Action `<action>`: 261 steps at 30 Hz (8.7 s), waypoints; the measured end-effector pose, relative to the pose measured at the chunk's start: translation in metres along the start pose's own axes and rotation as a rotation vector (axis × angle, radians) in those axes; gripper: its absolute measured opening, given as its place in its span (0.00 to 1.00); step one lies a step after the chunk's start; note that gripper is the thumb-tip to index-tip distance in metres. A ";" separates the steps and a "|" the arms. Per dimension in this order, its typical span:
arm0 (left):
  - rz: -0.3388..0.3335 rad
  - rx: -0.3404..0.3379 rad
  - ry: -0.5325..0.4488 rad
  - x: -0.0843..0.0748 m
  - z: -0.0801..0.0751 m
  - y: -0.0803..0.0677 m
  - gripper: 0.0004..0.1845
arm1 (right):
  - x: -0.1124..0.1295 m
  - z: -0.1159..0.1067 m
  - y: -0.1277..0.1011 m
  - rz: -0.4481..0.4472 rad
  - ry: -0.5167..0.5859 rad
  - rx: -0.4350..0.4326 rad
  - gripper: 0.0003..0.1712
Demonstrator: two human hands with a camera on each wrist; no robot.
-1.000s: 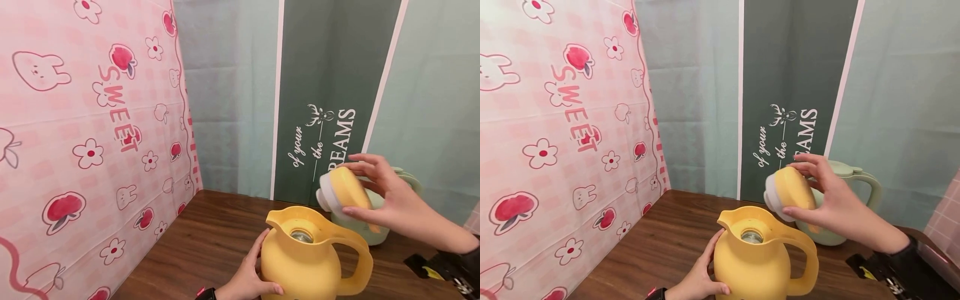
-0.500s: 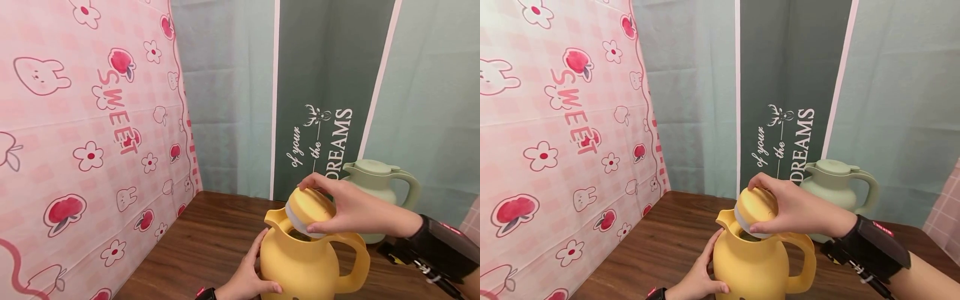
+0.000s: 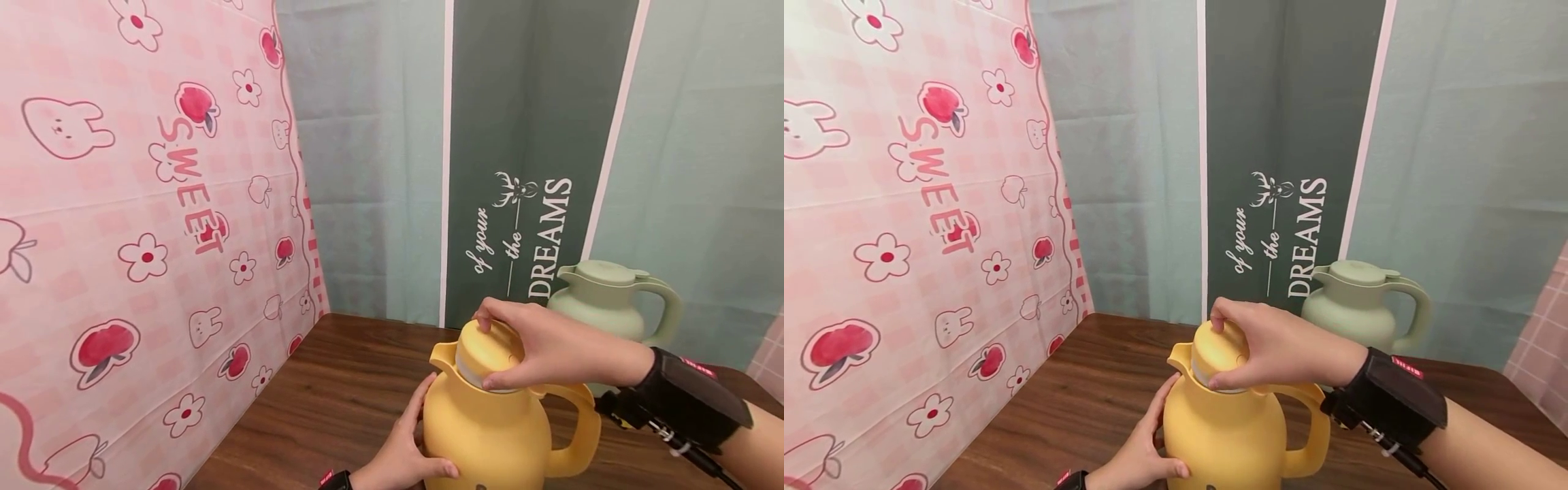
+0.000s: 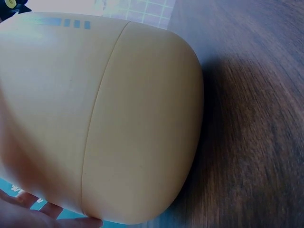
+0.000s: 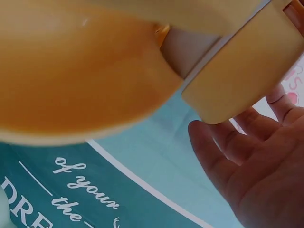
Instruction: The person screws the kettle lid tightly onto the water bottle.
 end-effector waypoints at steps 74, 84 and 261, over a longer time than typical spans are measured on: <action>-0.045 -0.015 0.128 0.000 -0.006 0.000 0.55 | 0.019 -0.017 0.001 0.032 -0.175 0.184 0.26; -0.041 -0.008 0.094 0.000 -0.005 -0.001 0.55 | 0.000 -0.026 -0.005 0.074 0.060 0.378 0.34; -0.051 -0.012 0.182 -0.001 -0.008 0.000 0.54 | 0.015 -0.014 0.009 0.047 -0.165 0.305 0.34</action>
Point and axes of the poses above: each hand's wrist, its own y-axis towards the middle knuckle, its own z-axis out of the palm, x = y × z, the point moved 2 cm from there along y, towards the middle knuckle, and after that the axes turned 4 degrees about -x, right-handed, at the moved point
